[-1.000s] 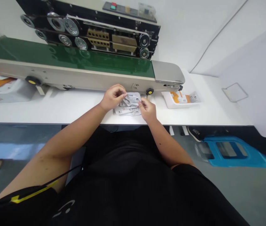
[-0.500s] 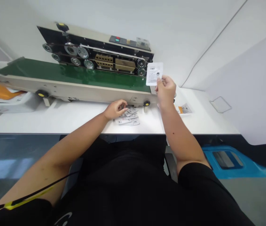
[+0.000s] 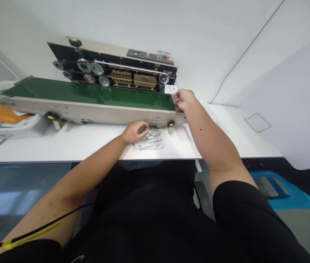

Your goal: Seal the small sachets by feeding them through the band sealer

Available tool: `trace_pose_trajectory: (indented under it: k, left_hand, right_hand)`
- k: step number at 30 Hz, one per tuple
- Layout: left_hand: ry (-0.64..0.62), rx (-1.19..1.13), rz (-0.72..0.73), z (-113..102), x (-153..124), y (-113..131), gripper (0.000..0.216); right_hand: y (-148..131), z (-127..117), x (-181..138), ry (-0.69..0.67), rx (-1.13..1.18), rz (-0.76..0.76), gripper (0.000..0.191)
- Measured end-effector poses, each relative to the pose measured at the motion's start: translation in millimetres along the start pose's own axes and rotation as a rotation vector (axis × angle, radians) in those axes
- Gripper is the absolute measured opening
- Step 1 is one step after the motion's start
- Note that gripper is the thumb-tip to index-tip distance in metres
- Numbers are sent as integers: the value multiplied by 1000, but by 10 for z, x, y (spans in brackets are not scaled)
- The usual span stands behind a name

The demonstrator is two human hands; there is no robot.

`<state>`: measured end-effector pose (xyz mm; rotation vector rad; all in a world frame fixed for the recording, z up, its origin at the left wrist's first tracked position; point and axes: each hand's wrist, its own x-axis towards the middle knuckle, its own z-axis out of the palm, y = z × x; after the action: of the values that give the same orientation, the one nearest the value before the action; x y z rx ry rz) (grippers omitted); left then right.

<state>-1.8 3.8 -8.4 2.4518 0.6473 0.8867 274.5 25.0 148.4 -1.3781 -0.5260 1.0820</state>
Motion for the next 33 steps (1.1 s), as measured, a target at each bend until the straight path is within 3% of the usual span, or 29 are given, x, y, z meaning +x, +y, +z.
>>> trace_pose_trajectory:
  k: [7,20,30,33]
  left_hand:
    - [6,-3,6,0,-3,9,27]
    - [-5,-12,16,-21,-3,44,22]
    - [-2,-22,41,-14,-9,42,22]
    - [-6,-16,29,-10,-7,37,23]
  right_hand:
    - [39,150,24,-69,-66,-3,35]
    - [142,527,-42,-89,20,25,25]
    - [260,678,-299,-218,-36,2,10]
    - [288,730,-383,-217,-66,-44,15]
